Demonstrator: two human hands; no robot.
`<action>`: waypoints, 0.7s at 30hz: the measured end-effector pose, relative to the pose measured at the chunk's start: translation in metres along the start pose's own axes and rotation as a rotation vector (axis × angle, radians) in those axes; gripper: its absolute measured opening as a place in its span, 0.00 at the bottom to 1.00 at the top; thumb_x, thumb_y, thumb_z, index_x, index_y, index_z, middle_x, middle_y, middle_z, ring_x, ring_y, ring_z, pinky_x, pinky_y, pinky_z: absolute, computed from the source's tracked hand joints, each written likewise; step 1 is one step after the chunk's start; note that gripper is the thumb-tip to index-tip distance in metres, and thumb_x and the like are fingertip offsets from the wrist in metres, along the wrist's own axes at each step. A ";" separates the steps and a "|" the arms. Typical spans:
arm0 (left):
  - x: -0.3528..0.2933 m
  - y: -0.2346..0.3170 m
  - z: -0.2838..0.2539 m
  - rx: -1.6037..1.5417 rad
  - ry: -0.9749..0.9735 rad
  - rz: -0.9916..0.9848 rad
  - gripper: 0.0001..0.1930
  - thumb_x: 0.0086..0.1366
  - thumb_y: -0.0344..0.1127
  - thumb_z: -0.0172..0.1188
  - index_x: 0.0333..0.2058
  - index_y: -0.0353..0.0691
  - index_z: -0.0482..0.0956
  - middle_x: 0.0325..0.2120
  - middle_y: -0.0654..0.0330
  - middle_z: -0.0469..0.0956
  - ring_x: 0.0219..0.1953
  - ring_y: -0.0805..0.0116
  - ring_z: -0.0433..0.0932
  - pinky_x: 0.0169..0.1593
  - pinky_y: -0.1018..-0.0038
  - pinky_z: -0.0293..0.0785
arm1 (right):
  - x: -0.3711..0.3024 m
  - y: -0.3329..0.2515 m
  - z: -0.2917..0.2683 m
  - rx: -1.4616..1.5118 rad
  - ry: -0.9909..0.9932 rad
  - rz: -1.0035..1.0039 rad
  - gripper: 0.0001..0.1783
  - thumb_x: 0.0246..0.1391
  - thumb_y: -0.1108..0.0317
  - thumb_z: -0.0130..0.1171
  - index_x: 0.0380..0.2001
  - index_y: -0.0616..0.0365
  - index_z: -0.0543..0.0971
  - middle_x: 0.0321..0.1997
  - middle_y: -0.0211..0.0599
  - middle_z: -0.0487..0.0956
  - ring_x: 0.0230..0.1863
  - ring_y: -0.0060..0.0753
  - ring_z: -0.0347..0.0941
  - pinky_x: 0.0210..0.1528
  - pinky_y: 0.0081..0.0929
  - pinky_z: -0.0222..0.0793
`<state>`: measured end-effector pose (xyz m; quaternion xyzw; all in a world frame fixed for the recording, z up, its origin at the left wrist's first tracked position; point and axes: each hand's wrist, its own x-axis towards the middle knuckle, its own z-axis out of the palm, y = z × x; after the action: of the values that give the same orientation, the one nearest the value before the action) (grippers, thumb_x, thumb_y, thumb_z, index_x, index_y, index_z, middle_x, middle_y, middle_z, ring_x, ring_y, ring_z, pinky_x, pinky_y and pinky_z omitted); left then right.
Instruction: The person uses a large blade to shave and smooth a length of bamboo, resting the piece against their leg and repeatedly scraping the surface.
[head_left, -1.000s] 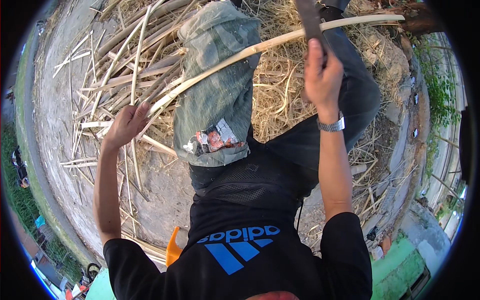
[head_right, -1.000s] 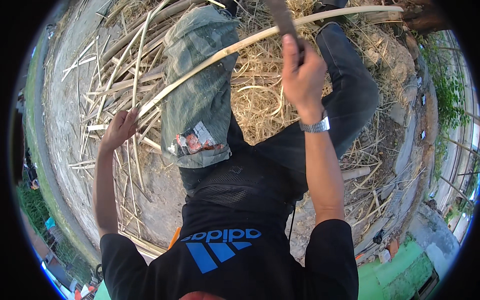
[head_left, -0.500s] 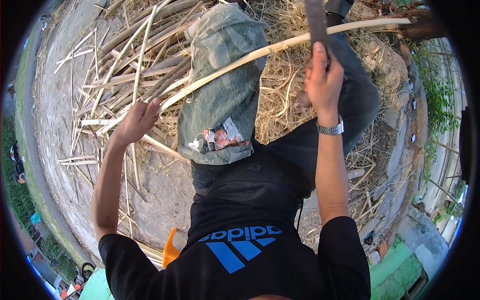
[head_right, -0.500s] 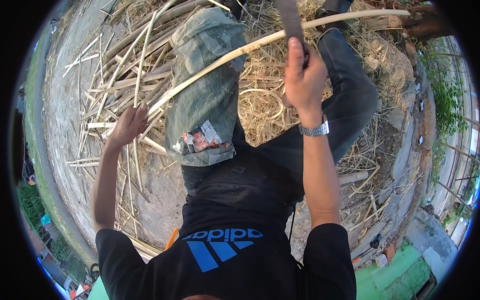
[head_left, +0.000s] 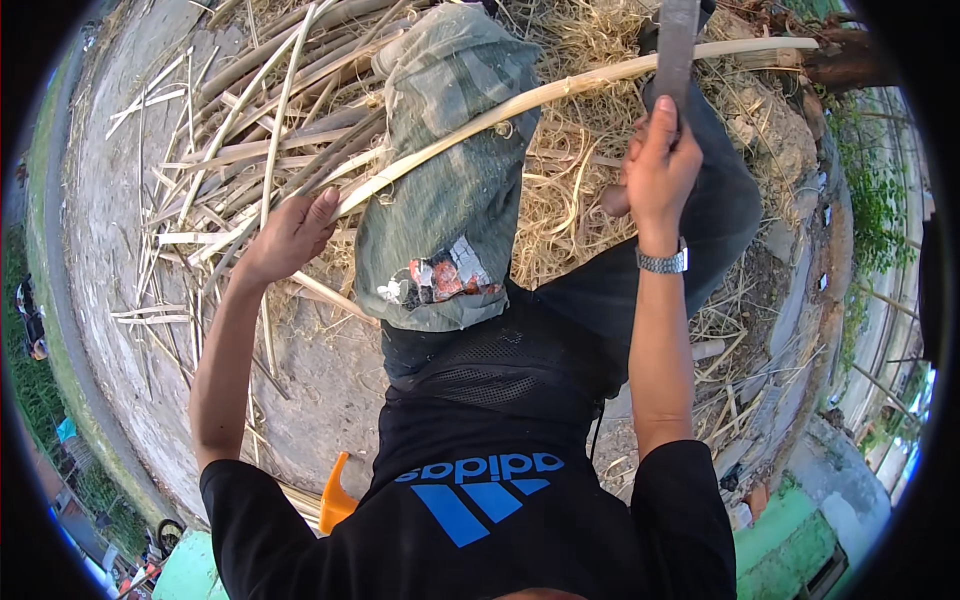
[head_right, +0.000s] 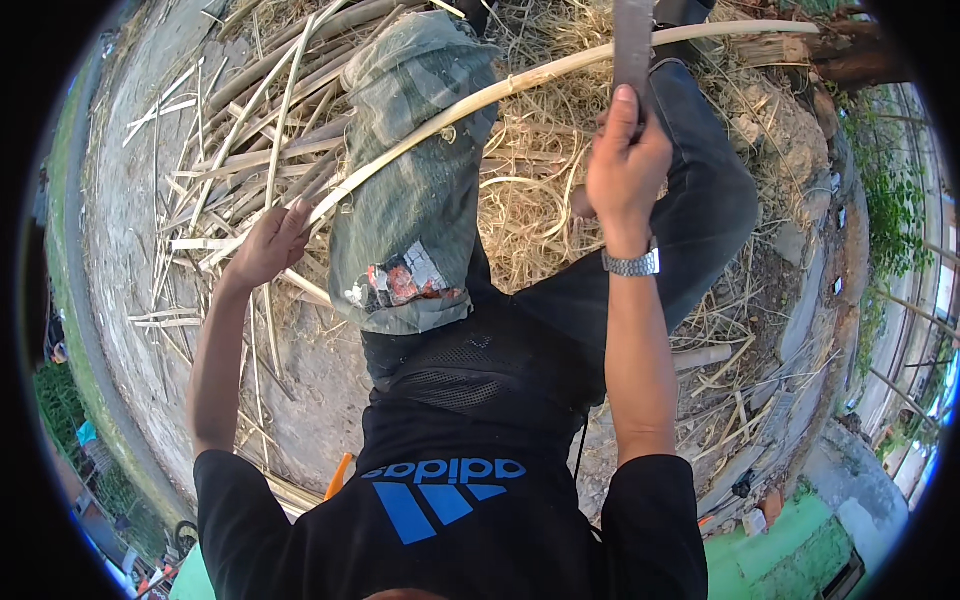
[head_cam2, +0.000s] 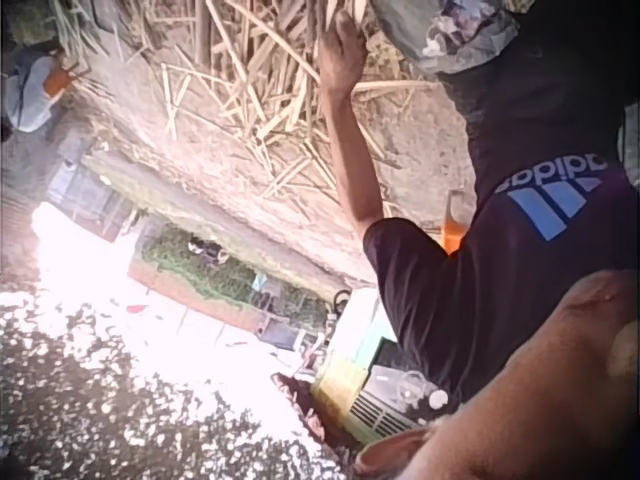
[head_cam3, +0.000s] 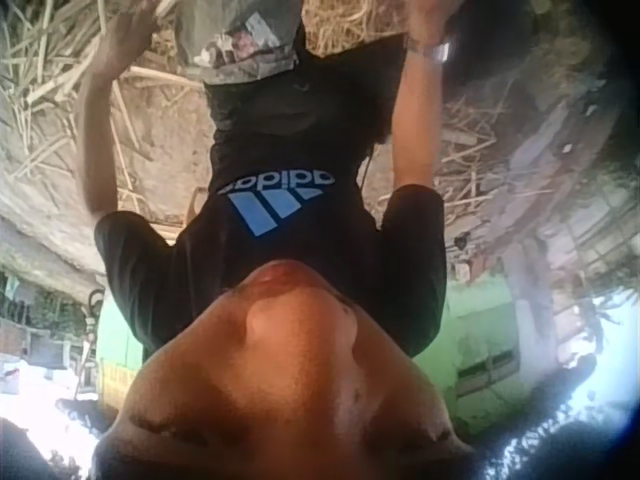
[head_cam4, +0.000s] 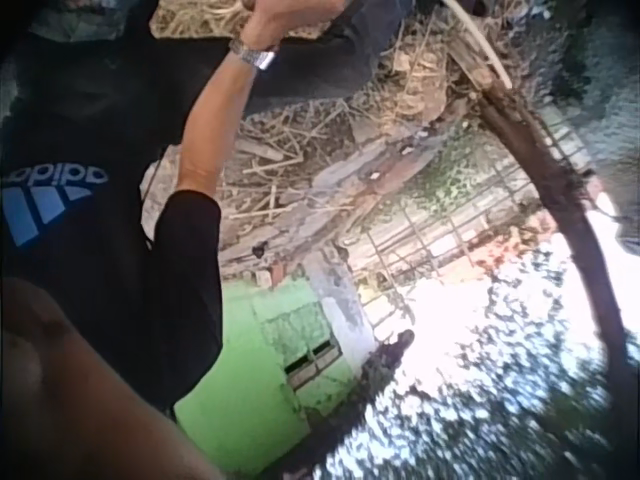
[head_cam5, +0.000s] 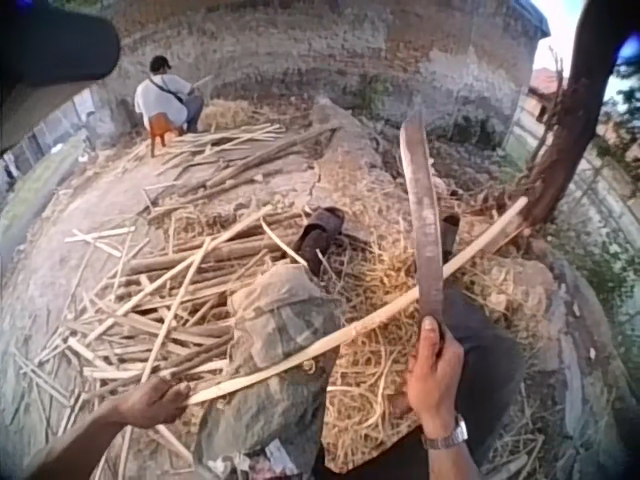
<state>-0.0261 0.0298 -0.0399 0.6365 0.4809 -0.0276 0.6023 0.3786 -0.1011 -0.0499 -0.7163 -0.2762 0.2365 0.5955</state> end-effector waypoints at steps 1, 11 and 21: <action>0.002 0.001 0.003 0.027 0.008 0.003 0.32 0.80 0.59 0.45 0.22 0.40 0.68 0.16 0.72 0.61 0.18 0.80 0.59 0.22 0.74 0.58 | -0.006 0.011 0.007 -0.109 -0.029 -0.089 0.27 0.73 0.47 0.52 0.31 0.62 0.77 0.14 0.28 0.71 0.15 0.24 0.67 0.20 0.31 0.62; -0.008 0.015 0.006 0.076 0.056 0.007 0.31 0.81 0.58 0.43 0.19 0.45 0.62 0.14 0.73 0.58 0.16 0.81 0.55 0.20 0.76 0.52 | -0.011 -0.002 0.019 -0.117 -0.101 -0.076 0.28 0.72 0.47 0.52 0.30 0.64 0.80 0.15 0.34 0.71 0.18 0.26 0.69 0.23 0.31 0.62; 0.004 0.011 0.002 0.212 0.102 0.083 0.32 0.81 0.58 0.42 0.19 0.43 0.64 0.13 0.73 0.59 0.16 0.80 0.55 0.20 0.74 0.54 | 0.007 -0.020 0.007 -0.152 -0.059 -0.132 0.29 0.73 0.46 0.52 0.28 0.61 0.78 0.14 0.32 0.71 0.15 0.27 0.66 0.20 0.33 0.58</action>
<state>-0.0151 0.0327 -0.0348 0.7165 0.4785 -0.0206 0.5072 0.3771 -0.0887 -0.0311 -0.7326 -0.3573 0.1961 0.5451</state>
